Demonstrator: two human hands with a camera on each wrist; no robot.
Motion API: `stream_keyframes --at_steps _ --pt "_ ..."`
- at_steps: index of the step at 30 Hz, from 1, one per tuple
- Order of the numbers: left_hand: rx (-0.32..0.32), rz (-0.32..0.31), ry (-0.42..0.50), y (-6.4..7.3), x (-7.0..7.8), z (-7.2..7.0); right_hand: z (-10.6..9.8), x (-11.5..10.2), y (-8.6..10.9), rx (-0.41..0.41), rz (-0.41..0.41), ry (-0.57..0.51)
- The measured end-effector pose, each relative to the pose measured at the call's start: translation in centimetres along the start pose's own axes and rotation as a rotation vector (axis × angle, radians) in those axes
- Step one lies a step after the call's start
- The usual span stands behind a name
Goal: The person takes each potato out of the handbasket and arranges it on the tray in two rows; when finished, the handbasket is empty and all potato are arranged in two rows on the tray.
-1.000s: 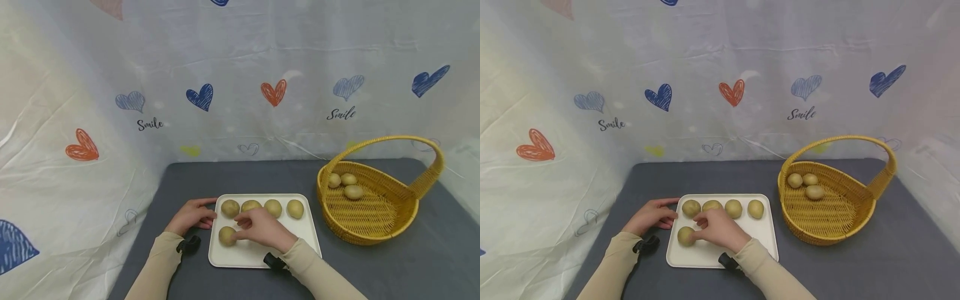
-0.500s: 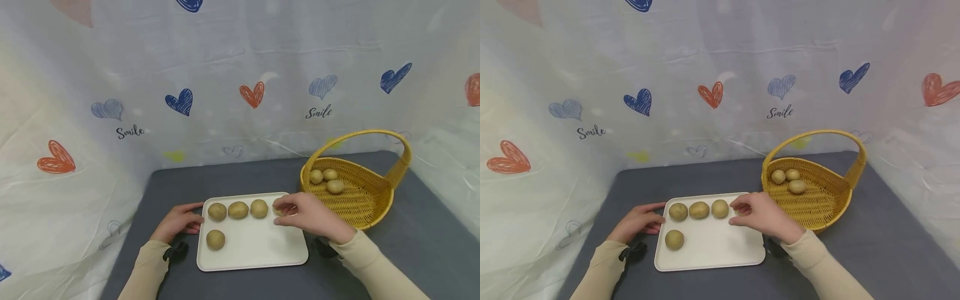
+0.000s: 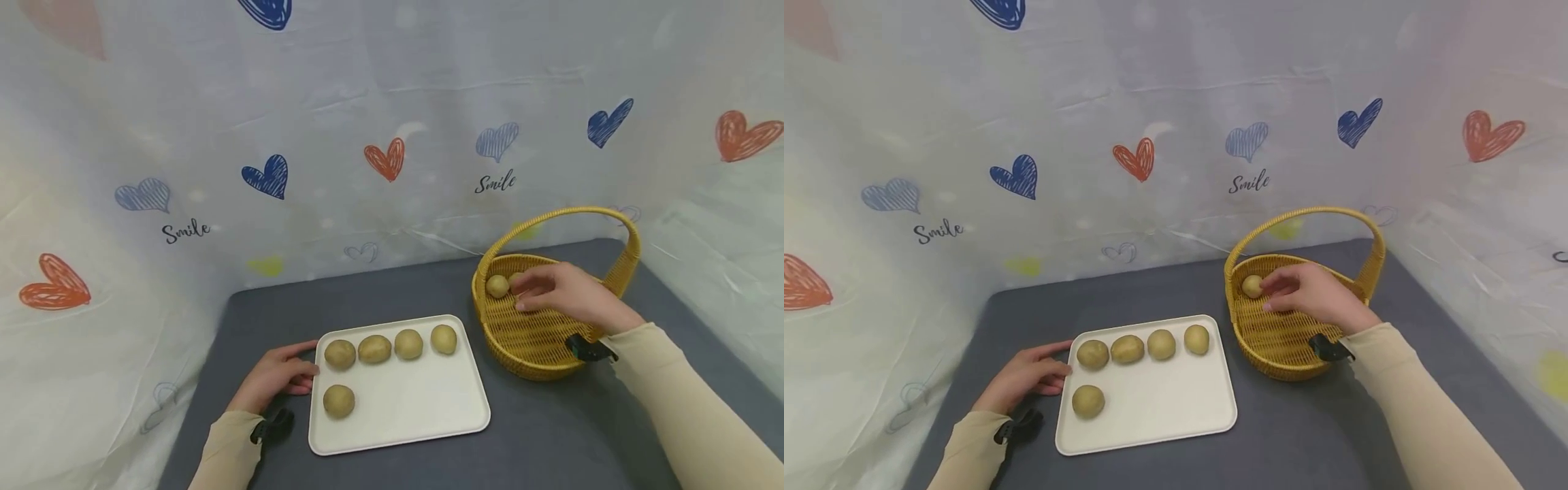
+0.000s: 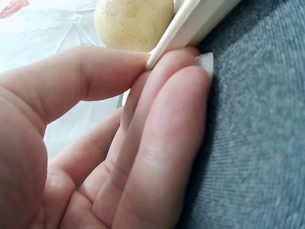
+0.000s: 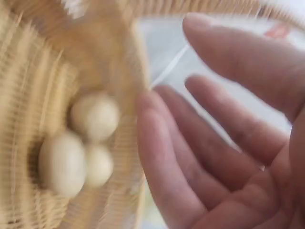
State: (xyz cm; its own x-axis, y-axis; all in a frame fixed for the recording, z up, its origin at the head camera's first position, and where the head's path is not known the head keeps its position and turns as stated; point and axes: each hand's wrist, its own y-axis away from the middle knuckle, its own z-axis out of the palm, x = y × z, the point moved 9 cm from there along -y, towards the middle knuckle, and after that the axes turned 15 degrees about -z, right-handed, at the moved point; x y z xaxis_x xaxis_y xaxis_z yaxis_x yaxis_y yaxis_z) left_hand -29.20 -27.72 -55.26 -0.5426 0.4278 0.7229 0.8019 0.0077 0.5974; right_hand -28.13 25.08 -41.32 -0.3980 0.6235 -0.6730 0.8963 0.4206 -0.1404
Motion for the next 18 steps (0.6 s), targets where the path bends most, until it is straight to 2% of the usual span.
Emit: stream_keyframes --at_steps 5,9,18 --pt "-0.022 0.004 0.005 0.1 -0.3 0.0 -0.9 4.4 -0.6 0.02 0.087 -0.046" --pt "-0.024 0.008 0.012 -0.1 0.0 0.2 -1.2 6.8 -0.3 0.021 0.155 -0.039" --pt "0.023 -0.003 0.009 -0.1 -0.2 -0.2 -0.4 8.5 -1.2 -0.043 0.226 0.02"
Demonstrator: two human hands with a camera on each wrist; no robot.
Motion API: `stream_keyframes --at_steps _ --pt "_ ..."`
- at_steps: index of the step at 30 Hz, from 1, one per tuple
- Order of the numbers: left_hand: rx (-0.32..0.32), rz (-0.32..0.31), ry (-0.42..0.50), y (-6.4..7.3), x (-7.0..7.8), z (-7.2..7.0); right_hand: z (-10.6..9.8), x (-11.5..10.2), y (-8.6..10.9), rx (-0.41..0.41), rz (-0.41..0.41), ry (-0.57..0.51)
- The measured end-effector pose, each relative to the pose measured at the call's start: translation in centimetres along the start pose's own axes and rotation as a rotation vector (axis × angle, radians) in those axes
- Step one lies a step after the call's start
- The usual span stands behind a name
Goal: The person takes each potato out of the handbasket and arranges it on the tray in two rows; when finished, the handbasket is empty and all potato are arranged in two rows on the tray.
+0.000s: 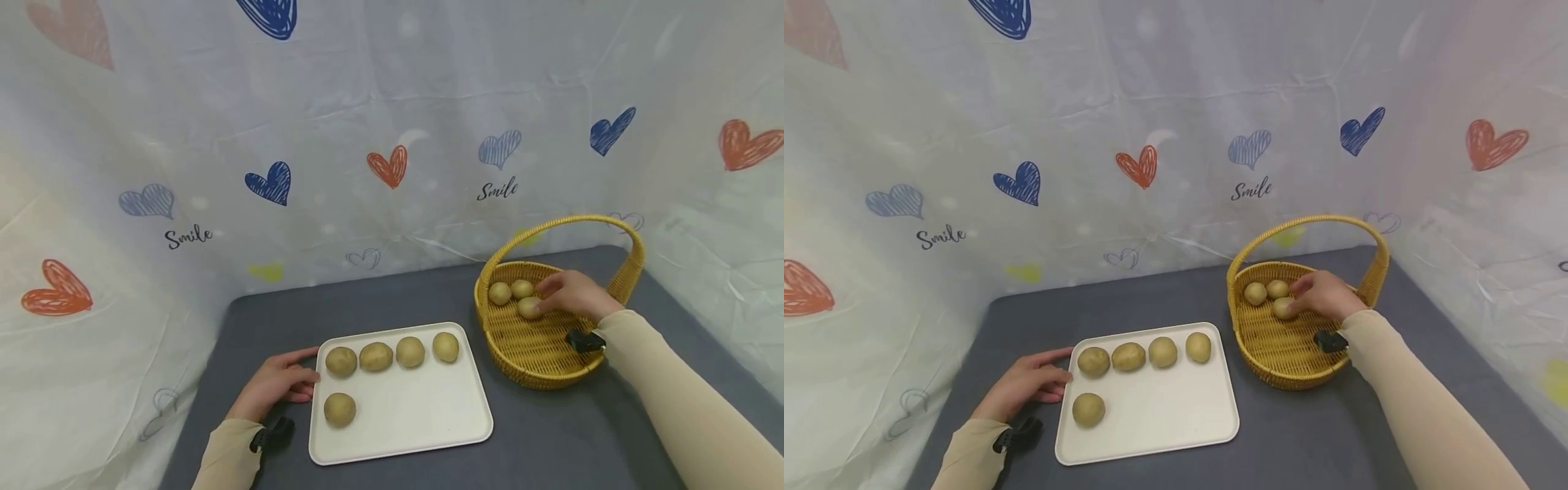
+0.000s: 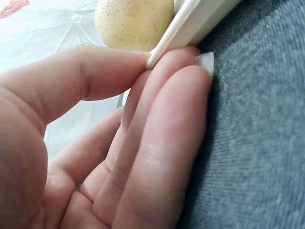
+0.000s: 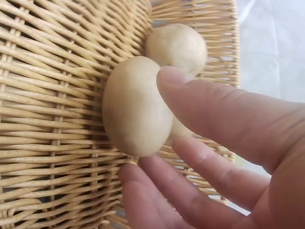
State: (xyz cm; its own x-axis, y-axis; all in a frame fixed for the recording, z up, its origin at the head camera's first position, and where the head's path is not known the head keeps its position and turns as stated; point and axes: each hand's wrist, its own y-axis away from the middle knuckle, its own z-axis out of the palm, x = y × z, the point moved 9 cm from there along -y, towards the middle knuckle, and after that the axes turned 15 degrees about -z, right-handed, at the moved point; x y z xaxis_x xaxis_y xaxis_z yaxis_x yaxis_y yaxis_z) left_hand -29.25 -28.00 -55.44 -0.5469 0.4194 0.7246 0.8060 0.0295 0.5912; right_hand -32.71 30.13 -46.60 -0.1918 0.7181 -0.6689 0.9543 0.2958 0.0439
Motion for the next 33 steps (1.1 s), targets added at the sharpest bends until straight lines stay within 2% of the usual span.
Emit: stream_keyframes --at_steps 7,10,19,33 --pt "-0.026 0.007 -0.002 0.4 0.3 0.2 0.6 0.3 -0.2 -0.034 0.045 0.014" --pt "-0.043 0.013 -0.006 0.5 0.4 0.3 0.6 0.2 -0.3 -0.03 0.041 0.029" --pt "-0.028 -0.006 0.007 0.4 0.0 0.2 0.9 0.0 -1.2 -0.028 0.028 0.092" --pt "-0.036 0.004 0.009 0.4 0.0 0.1 0.8 -0.3 -1.0 -0.002 0.011 0.12"
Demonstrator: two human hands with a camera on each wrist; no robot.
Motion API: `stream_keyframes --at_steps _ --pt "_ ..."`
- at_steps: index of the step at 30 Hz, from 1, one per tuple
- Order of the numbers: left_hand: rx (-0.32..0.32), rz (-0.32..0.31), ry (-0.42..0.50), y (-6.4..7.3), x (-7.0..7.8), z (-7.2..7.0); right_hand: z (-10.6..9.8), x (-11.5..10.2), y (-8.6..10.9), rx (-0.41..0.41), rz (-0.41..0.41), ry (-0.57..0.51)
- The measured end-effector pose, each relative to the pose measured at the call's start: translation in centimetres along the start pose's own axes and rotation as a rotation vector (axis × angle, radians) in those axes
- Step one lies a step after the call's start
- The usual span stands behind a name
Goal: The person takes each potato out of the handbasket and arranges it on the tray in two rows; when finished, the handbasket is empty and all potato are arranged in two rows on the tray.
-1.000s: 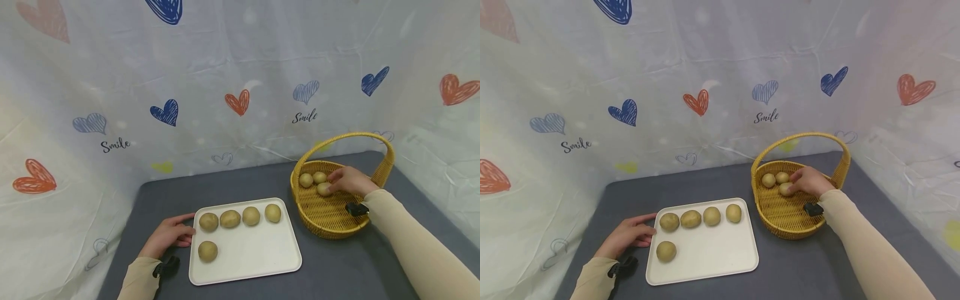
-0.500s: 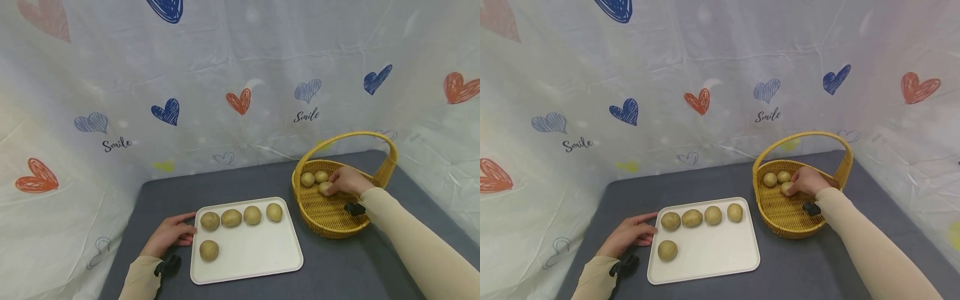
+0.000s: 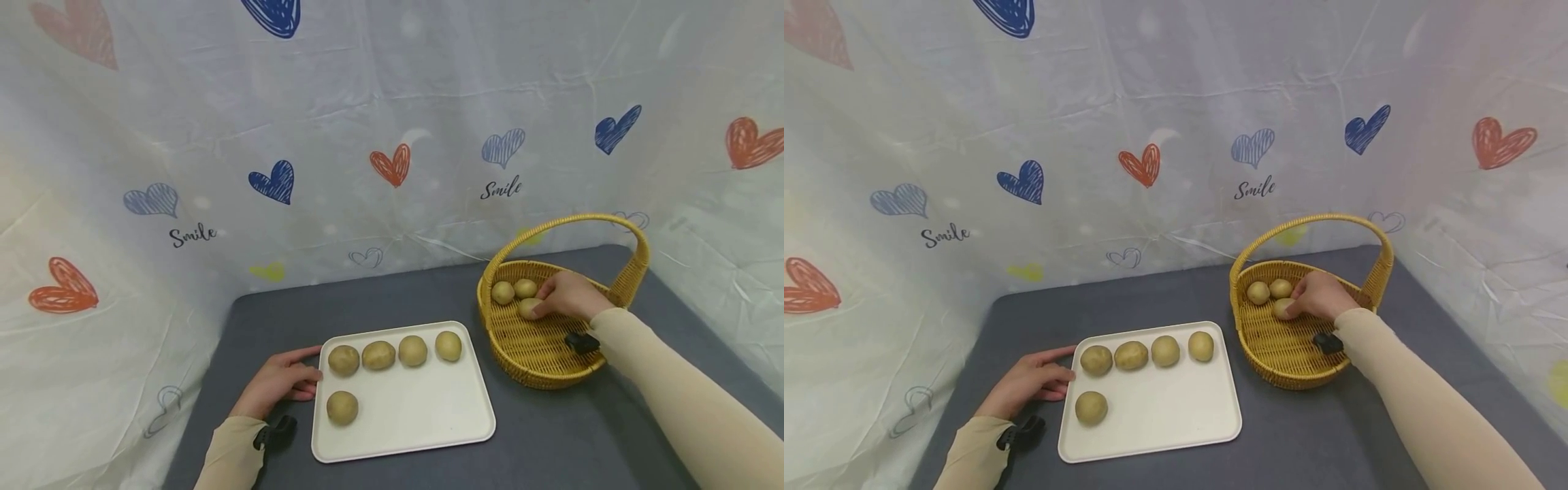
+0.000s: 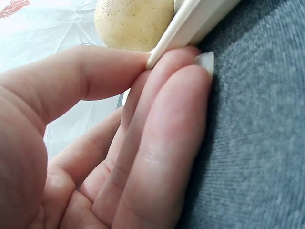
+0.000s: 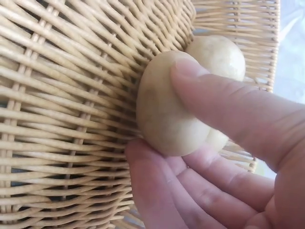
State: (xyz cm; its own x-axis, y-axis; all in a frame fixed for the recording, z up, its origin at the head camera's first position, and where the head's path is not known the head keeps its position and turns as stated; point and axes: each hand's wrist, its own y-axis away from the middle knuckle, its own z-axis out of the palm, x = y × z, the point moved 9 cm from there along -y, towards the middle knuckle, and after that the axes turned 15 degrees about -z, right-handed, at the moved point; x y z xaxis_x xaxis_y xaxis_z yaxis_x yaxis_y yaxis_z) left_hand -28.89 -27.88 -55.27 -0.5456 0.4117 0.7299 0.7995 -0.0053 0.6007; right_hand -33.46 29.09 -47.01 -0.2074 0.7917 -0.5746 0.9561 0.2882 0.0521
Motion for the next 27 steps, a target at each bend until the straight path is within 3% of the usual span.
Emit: stream_keyframes --at_steps 6,11,17,27 --pt "-0.011 0.007 -0.006 -0.2 -0.1 0.1 -0.2 -1.2 0.6 0.016 -0.032 0.023" --pt "-0.017 0.013 -0.001 -0.1 -0.1 0.0 -0.8 -3.7 2.0 0.061 -0.086 0.012" --pt "-0.007 0.002 0.003 -0.2 -0.1 -0.1 -1.0 -6.8 4.1 0.098 -0.096 0.007" --pt "0.007 -0.002 -0.002 0.0 0.0 0.0 2.0 -11.4 6.3 0.134 -0.107 -0.088"
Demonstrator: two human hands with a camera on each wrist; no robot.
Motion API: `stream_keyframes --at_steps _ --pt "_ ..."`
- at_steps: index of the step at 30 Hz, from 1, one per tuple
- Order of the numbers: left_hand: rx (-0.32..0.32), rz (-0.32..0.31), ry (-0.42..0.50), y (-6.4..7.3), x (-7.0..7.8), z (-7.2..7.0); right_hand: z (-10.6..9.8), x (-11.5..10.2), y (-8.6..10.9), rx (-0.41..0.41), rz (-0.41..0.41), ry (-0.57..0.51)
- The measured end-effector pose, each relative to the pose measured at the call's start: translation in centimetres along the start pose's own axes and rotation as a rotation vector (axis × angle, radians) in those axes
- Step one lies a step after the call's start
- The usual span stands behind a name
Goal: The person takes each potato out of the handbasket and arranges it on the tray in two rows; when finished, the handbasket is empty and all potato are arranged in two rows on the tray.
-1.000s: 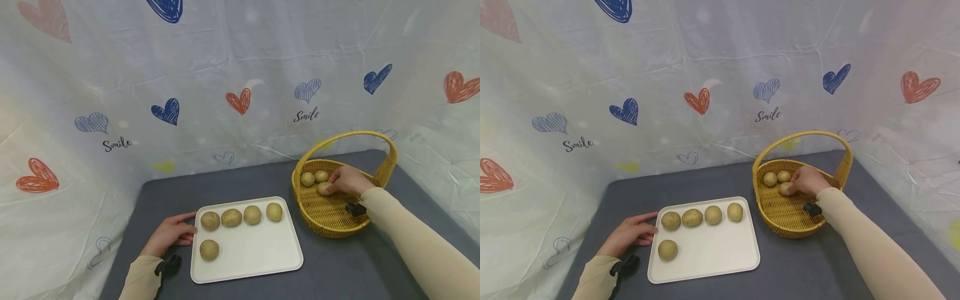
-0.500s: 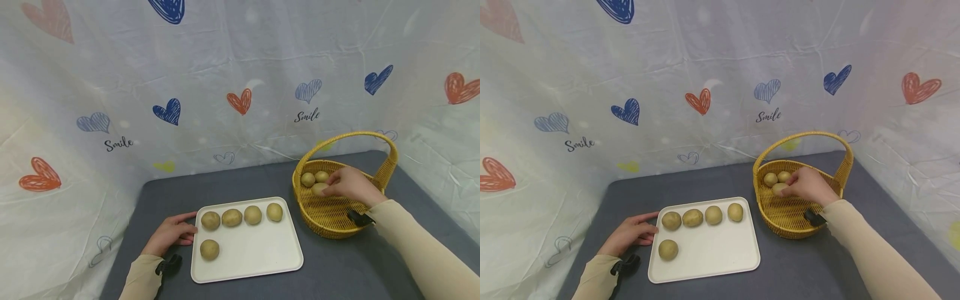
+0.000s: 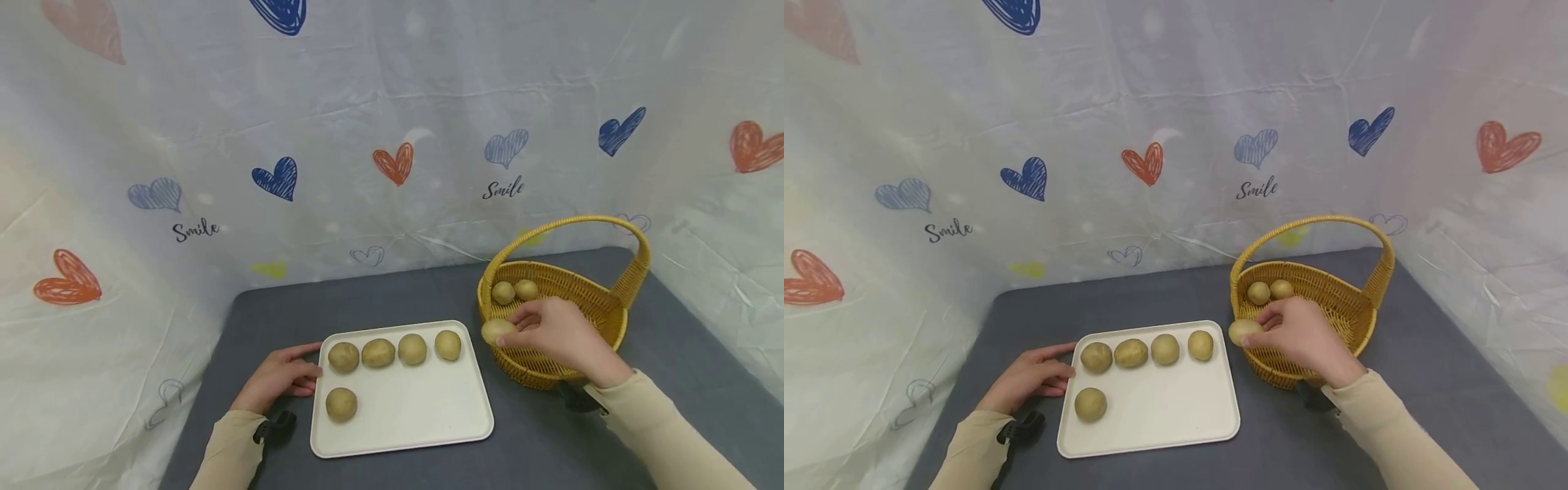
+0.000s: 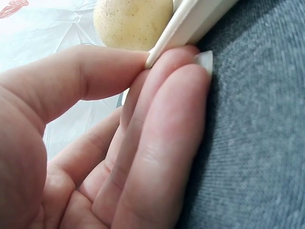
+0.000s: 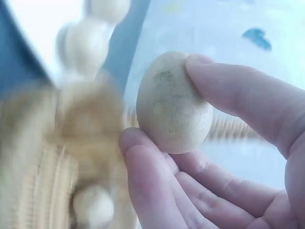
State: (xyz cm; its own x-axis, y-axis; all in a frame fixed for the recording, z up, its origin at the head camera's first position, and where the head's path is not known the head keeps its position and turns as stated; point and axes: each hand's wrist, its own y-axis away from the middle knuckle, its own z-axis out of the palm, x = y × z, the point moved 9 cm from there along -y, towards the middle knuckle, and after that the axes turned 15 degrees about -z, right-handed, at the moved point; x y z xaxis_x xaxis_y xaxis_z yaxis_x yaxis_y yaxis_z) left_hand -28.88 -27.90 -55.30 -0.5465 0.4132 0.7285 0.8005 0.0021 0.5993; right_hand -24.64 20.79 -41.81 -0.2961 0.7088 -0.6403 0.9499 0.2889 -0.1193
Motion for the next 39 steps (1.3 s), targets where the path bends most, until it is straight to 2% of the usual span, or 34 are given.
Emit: stream_keyframes --at_steps 5,11,17,21,24,31,39 --pt "0.002 0.003 0.011 0.1 0.0 -0.2 3.0 -2.2 -0.4 0.007 -0.033 -0.104" --pt "-0.002 0.008 0.018 -0.1 0.3 -0.1 7.7 -4.1 -1.5 0.007 -0.042 -0.211" --pt "-0.015 0.035 0.008 0.0 0.3 0.3 12.3 -6.2 -3.1 -0.013 -0.107 -0.253" --pt "-0.003 0.043 0.01 0.2 0.2 0.1 15.0 -7.7 -3.9 -0.038 -0.147 -0.287" --pt "0.005 0.045 0.017 0.3 0.1 -0.2 16.6 -8.5 -4.3 -0.063 -0.148 -0.323" --pt "0.001 0.037 0.019 0.3 0.2 -0.2 18.8 -8.7 -4.3 -0.085 -0.156 -0.304" --pt "0.001 0.035 0.023 0.3 0.4 -0.2 19.8 -9.0 -4.2 -0.083 -0.182 -0.296"
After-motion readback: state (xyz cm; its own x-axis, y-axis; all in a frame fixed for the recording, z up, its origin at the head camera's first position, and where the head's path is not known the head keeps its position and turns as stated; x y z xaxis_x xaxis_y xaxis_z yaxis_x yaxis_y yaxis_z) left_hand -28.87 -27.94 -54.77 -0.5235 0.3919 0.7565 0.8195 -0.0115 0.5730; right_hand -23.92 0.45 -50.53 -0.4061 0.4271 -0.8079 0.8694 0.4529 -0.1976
